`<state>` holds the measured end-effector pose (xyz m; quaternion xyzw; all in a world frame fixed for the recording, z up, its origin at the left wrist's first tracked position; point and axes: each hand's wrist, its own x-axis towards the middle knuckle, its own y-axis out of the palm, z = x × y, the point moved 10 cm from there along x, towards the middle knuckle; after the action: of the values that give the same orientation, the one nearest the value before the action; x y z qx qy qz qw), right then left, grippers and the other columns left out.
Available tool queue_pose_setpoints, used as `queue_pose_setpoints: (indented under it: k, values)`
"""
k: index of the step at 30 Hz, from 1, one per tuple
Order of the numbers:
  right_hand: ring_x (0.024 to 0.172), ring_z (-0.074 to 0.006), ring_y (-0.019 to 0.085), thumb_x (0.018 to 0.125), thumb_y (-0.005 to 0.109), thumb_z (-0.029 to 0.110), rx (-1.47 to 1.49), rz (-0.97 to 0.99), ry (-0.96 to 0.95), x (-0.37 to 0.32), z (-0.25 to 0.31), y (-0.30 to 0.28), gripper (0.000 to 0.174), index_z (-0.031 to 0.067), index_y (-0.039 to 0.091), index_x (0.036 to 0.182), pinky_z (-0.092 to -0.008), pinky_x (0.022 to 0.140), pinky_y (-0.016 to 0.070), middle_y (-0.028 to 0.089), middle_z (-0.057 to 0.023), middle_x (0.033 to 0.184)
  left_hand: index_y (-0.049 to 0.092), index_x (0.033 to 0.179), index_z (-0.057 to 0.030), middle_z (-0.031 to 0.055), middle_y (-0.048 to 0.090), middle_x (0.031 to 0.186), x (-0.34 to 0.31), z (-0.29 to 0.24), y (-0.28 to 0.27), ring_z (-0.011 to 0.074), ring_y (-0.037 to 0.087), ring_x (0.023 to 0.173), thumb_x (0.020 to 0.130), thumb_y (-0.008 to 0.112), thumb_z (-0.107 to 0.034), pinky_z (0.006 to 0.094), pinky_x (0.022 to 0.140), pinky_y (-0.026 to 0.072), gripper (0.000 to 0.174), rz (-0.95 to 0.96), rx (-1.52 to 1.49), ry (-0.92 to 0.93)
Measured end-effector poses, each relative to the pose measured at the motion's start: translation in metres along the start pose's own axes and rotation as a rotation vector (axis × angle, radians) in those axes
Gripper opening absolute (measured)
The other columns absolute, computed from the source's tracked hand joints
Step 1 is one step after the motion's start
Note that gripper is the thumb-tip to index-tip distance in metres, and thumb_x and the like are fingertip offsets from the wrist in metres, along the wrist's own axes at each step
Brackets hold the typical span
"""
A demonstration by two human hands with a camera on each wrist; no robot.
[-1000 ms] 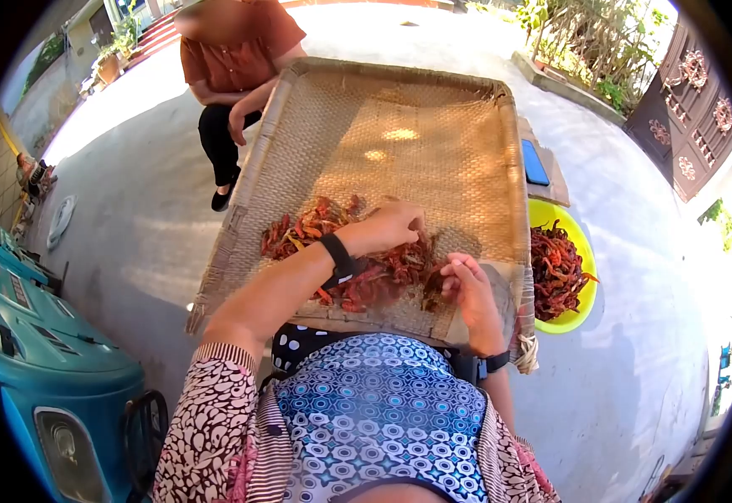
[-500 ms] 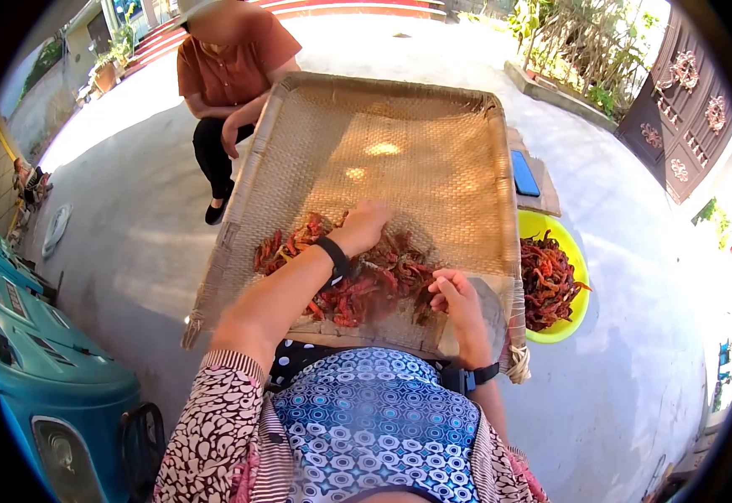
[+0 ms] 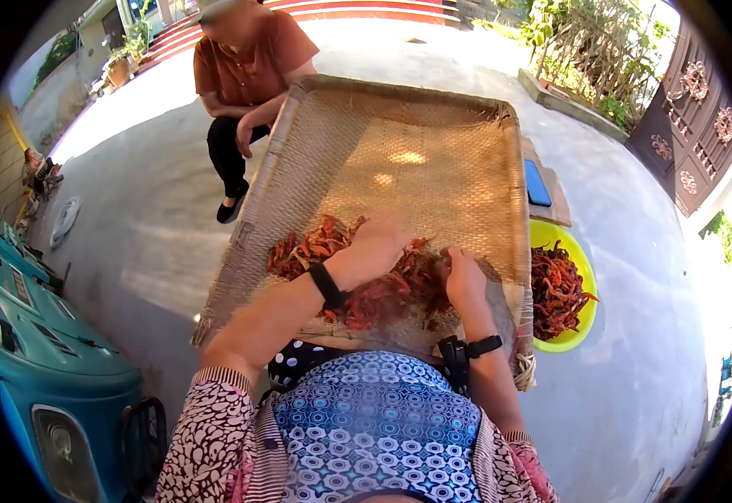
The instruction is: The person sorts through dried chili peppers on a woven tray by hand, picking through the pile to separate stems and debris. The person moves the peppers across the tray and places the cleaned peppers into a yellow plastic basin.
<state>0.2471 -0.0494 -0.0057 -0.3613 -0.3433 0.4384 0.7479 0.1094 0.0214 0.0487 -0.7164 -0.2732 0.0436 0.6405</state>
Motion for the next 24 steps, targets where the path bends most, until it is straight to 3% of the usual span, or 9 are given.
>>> queue_pose_setpoints:
  k: [6, 9, 12, 15, 18, 21, 24]
  values:
    - [0.084, -0.0342, 0.062, 0.084, 0.067, 0.019, 0.086, -0.014, -0.067, 0.000, 0.002, 0.005, 0.020, 0.0107, 0.063, 0.101, -0.0426, 0.072, 0.0496, 0.062, -0.0141, 0.096, 0.058, 0.088, -0.0067, 0.0109, 0.059, 0.088, -0.038, 0.005, -0.014, 0.0316, 0.060, 0.086, 0.083, 0.060, -0.011, 0.0428, 0.071, 0.0467, 0.007, -0.045, -0.265, -0.273]
    - [0.074, -0.0250, 0.064, 0.084, 0.067, 0.018, 0.323, 0.013, -0.015, -0.011, -0.023, -0.002, 0.019, 0.0078, 0.064, 0.100, -0.0367, 0.066, 0.0498, 0.064, -0.0117, 0.089, 0.059, 0.089, -0.0049, 0.0126, 0.059, 0.086, -0.051, 0.011, -0.017, 0.0323, 0.060, 0.085, 0.084, 0.061, -0.013, 0.0425, 0.071, 0.0464, 0.009, -0.114, -0.373, -0.355]
    - [0.067, -0.0134, 0.059, 0.089, 0.064, 0.019, 0.669, 0.117, 0.218, -0.018, -0.055, -0.018, 0.019, 0.0049, 0.063, 0.101, -0.0296, 0.059, 0.0473, 0.064, -0.0070, 0.084, 0.061, 0.089, -0.0032, 0.0139, 0.061, 0.086, -0.062, 0.011, -0.020, 0.0324, 0.060, 0.082, 0.085, 0.063, -0.014, 0.0418, 0.072, 0.0469, 0.011, -0.167, -0.455, -0.400]
    - [0.065, -0.0074, 0.054, 0.093, 0.060, 0.022, 1.089, -0.258, 0.324, -0.032, -0.077, -0.072, 0.022, 0.0026, 0.060, 0.105, -0.0245, 0.058, 0.0442, 0.062, -0.0033, 0.084, 0.062, 0.092, -0.0012, 0.0135, 0.062, 0.086, -0.067, 0.016, -0.016, 0.0293, 0.061, 0.079, 0.086, 0.063, -0.012, 0.0395, 0.071, 0.0480, 0.012, -0.184, -0.499, -0.432]
    - [0.063, -0.0072, 0.053, 0.095, 0.057, 0.025, 1.373, -0.369, 0.371, -0.042, -0.073, -0.076, 0.026, 0.0065, 0.057, 0.114, -0.0237, 0.058, 0.0444, 0.060, -0.0008, 0.084, 0.061, 0.094, 0.0003, 0.0101, 0.062, 0.085, -0.067, 0.024, -0.007, 0.0216, 0.061, 0.074, 0.089, 0.063, -0.012, 0.0348, 0.066, 0.0491, 0.013, -0.210, -0.599, -0.437]
    - [0.064, -0.0116, 0.054, 0.096, 0.057, 0.024, 1.052, 0.106, 0.187, -0.038, -0.009, -0.036, 0.029, 0.0023, 0.054, 0.113, -0.0272, 0.060, 0.0447, 0.063, -0.0046, 0.082, 0.060, 0.096, 0.0011, 0.0065, 0.062, 0.083, -0.067, 0.022, 0.008, 0.0147, 0.060, 0.070, 0.091, 0.062, -0.011, 0.0301, 0.061, 0.0490, 0.014, -0.154, -0.729, -0.472]
    - [0.066, -0.0179, 0.057, 0.095, 0.056, 0.023, 0.554, 0.132, -0.148, -0.040, 0.047, -0.015, 0.025, 0.0018, 0.056, 0.109, -0.0321, 0.063, 0.0460, 0.061, -0.0077, 0.077, 0.059, 0.095, 0.0012, 0.0048, 0.060, 0.079, -0.065, 0.011, 0.011, 0.0117, 0.058, 0.066, 0.091, 0.061, -0.010, 0.0277, 0.059, 0.0485, 0.012, -0.137, -0.778, -0.417]
